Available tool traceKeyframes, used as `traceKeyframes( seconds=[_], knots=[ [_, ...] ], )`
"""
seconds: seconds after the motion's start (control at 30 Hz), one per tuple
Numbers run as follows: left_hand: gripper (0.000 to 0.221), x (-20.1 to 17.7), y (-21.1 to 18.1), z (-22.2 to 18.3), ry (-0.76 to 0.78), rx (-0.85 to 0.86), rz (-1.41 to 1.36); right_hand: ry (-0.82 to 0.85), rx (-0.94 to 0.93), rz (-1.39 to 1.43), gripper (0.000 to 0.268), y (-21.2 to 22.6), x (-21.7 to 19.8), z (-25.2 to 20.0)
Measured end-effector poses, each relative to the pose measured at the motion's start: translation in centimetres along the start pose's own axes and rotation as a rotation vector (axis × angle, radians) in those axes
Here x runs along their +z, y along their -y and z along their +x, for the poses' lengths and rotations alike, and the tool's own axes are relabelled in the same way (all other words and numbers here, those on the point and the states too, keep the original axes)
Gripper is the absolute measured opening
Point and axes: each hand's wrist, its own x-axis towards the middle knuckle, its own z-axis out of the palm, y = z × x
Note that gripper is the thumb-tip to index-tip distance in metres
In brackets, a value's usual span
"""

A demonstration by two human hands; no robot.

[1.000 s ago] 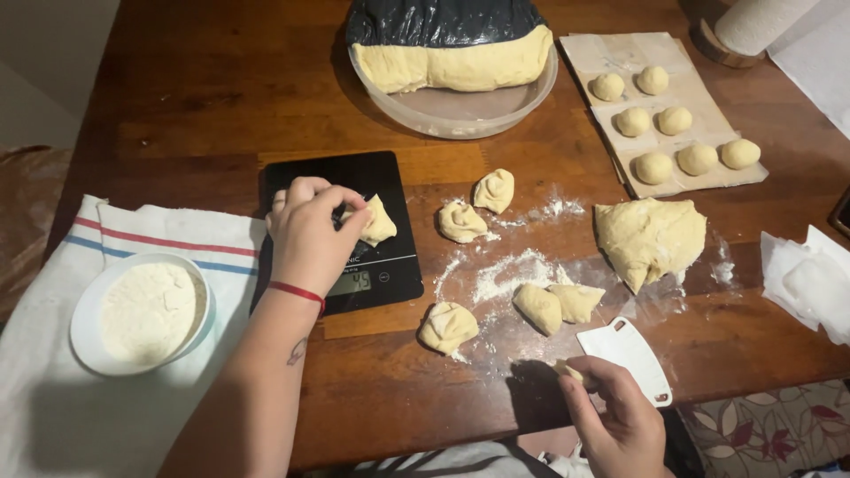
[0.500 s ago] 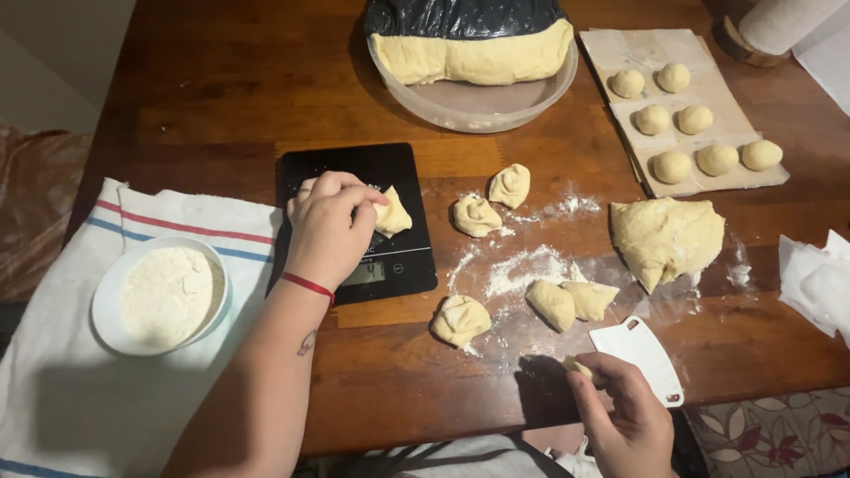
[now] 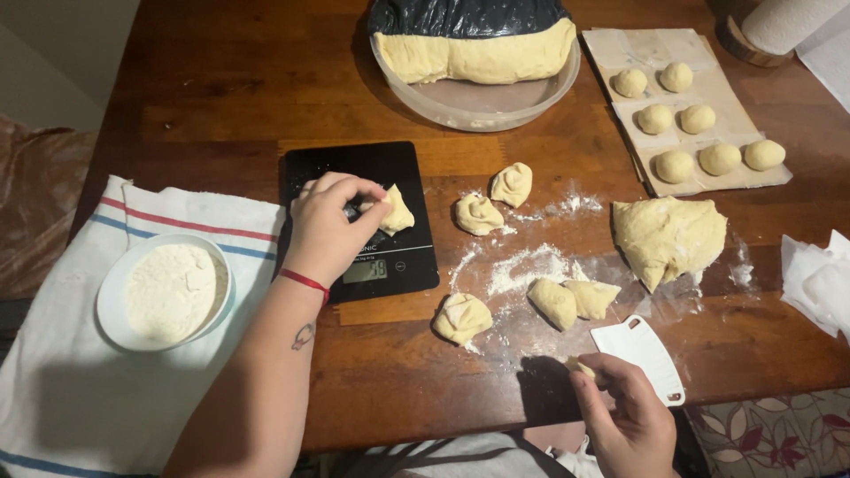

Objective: Portioning dough using a scale and shaping it into small balls for baking

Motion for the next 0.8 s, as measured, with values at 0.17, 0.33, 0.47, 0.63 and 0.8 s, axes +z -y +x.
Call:
traceKeyframes(
  seconds=[0.17,0.33,0.47,0.63,0.8],
  knots=[
    [0.012,1.3,1.2,0.3,0.009,-0.003,-0.001,0.018,-0.028,0.023,0.019,-1.1,0.0,-0.1],
    [0.015,1.7,1.4,0.5,-0.006,-0.028,0.093,0.037,-0.023,0.039,0.02,-1.2,-0.1,-0.1],
    [0.006,1.7,1.4,0.3,-0.005,-0.025,0.086,0.011,-0.032,0.013,0.019,-0.7,0.1,-0.1],
    [0.03,0.5,0.1,0.2,0.063,-0.068,0.071,-0.003,-0.012,0.002,0.019,-0.7,0.0,-0.2],
    [0.008,0.1,-0.2,0.1,-0.003,0.0,0.003,0.017,-0.066,0.033,0.018,-0.5,0.1,0.0]
  ],
)
